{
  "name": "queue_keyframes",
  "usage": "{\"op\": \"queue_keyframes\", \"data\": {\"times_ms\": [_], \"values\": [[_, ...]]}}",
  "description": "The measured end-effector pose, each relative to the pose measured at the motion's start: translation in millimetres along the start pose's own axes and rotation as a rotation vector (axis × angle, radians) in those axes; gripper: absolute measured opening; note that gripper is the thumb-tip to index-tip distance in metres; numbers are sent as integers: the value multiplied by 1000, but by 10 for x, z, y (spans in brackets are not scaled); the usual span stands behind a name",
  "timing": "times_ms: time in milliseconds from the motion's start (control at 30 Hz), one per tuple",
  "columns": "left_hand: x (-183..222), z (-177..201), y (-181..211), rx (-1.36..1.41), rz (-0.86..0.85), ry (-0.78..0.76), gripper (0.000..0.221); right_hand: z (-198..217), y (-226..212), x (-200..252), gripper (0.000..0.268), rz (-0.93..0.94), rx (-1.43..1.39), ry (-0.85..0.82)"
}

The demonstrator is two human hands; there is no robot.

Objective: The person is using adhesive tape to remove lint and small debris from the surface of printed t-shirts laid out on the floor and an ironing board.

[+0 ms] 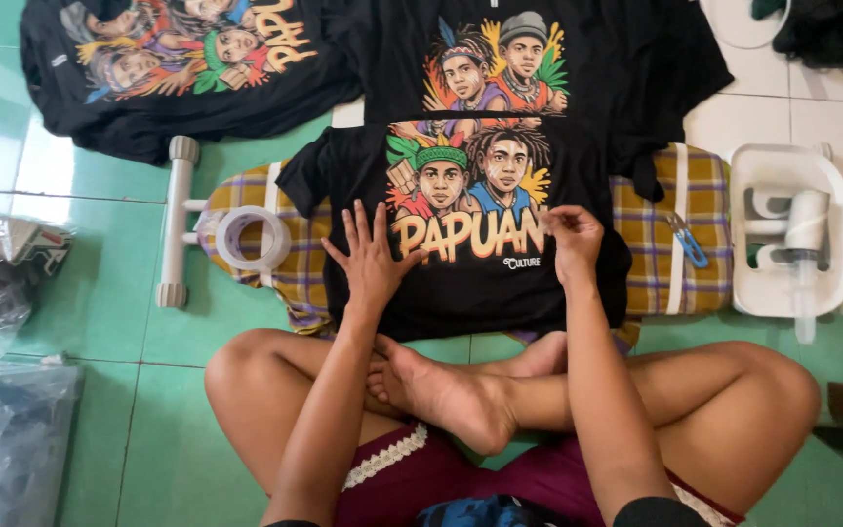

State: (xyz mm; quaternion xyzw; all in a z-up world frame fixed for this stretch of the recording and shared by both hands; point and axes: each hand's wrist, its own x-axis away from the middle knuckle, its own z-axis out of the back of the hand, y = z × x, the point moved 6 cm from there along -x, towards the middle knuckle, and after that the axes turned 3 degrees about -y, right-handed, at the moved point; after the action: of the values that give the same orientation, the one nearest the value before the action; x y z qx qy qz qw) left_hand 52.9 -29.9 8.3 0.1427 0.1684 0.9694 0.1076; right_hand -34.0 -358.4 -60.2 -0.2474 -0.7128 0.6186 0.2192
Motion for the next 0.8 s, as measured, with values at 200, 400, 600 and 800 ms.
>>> {"op": "queue_keyframes", "data": {"times_ms": [200,400,600,800], "values": [[-31,-59,-13,-5,-10,13,109,-70,-94,20,19,-1,-43,-2],[-18,-71,79,105,-270,23,106,-187,8,83,32,124,457,-182],[-30,-205,116,53,-288,-77,119,-491,-442,249,34,368,719,-186],[-59,-230,75,47,-266,-98,121,-409,-297,185,18,215,553,-215]]}}
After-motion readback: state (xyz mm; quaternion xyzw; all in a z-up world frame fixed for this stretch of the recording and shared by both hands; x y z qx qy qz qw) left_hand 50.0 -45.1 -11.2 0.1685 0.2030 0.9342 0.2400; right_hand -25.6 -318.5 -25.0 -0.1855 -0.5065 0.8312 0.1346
